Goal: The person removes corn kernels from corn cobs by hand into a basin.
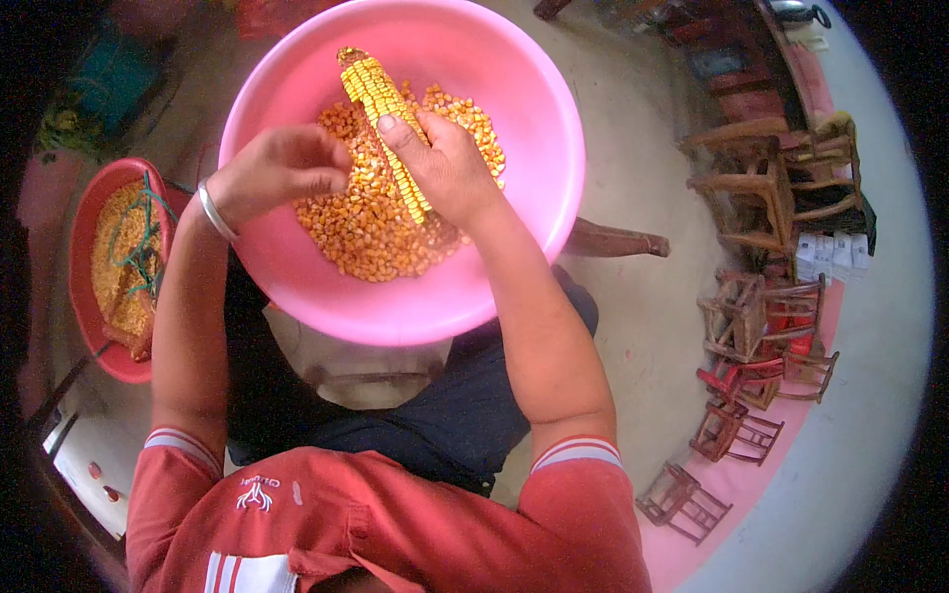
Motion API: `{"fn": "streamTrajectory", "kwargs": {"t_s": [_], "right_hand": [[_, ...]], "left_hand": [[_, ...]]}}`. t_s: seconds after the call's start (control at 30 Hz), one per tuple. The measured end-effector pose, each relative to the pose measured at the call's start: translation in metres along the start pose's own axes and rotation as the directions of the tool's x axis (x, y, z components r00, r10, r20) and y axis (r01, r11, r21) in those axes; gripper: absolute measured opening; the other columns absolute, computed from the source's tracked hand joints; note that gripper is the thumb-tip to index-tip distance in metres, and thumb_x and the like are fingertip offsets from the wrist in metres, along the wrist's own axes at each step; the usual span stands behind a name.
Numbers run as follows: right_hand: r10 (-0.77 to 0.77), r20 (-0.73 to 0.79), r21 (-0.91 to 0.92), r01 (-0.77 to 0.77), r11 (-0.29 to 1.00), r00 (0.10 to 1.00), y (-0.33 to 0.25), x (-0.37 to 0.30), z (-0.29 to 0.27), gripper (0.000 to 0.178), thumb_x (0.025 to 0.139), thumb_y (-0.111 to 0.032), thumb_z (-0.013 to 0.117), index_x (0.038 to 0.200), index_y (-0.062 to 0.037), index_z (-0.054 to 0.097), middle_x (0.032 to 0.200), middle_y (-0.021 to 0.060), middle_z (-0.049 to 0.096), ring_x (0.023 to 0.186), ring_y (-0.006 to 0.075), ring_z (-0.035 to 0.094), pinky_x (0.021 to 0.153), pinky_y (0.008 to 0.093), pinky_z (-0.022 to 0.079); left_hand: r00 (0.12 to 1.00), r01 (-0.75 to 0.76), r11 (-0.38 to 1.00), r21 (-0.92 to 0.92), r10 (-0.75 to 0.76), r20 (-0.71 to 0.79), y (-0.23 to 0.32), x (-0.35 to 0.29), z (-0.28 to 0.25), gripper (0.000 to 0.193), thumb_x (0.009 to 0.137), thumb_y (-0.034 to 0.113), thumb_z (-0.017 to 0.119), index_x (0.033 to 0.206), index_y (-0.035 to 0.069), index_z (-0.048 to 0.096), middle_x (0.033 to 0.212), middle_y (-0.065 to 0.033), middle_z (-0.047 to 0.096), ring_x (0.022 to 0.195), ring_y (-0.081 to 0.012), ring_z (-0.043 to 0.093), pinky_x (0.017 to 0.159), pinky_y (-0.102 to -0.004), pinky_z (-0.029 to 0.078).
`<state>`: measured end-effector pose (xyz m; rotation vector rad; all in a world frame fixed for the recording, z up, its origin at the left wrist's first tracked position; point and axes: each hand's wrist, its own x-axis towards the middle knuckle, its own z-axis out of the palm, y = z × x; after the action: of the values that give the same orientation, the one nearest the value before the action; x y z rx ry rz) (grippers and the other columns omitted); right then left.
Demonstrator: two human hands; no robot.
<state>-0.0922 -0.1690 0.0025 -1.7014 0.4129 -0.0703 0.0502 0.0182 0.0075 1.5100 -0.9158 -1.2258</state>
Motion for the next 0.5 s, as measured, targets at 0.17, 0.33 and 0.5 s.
{"fn": "streamTrajectory", "kwargs": {"t_s": [0.17,0.33,0.5], "right_hand": [[0.004,0.058,0.044,-0.007,0.999,0.998,-0.004,-0.001,0.008,0.058,0.093,-0.055,0.055,0.100,0.0020,0.062,0.081,0.0078,0.060,0.079,0.0150,0.057,0.072,0.0316,0.047],[0.023,0.023,-0.052,-0.022,0.998,0.999,-0.006,-0.002,0.009,0.057,0.094,-0.053,0.053,0.103,0.0026,0.062,0.082,0.0077,0.061,0.079,0.0148,0.057,0.072,0.0314,0.048],[0.029,0.028,-0.018,-0.028,0.999,0.999,-0.005,-0.003,0.009,0.053,0.096,-0.050,0.053,0.102,0.0019,0.063,0.081,0.0048,0.060,0.077,0.0122,0.056,0.069,0.0295,0.047]], "left_hand": [[0.928,-0.073,0.917,-0.393,-0.082,-0.364,-0.003,0.016,0.005,0.031,0.086,0.032,0.074,0.096,0.004,0.067,0.086,0.0004,0.064,0.076,-0.0060,0.059,0.073,-0.0218,0.051],[0.921,-0.119,0.900,-0.420,-0.057,-0.384,-0.008,0.025,0.011,0.024,0.093,0.028,0.066,0.096,0.005,0.061,0.080,0.0020,0.061,0.074,-0.0062,0.058,0.072,-0.0204,0.049],[0.910,-0.152,0.891,-0.429,-0.044,-0.412,-0.011,0.027,0.014,0.020,0.090,0.020,0.070,0.097,0.003,0.063,0.084,-0.0004,0.063,0.077,-0.0081,0.061,0.074,-0.0217,0.051]]}}
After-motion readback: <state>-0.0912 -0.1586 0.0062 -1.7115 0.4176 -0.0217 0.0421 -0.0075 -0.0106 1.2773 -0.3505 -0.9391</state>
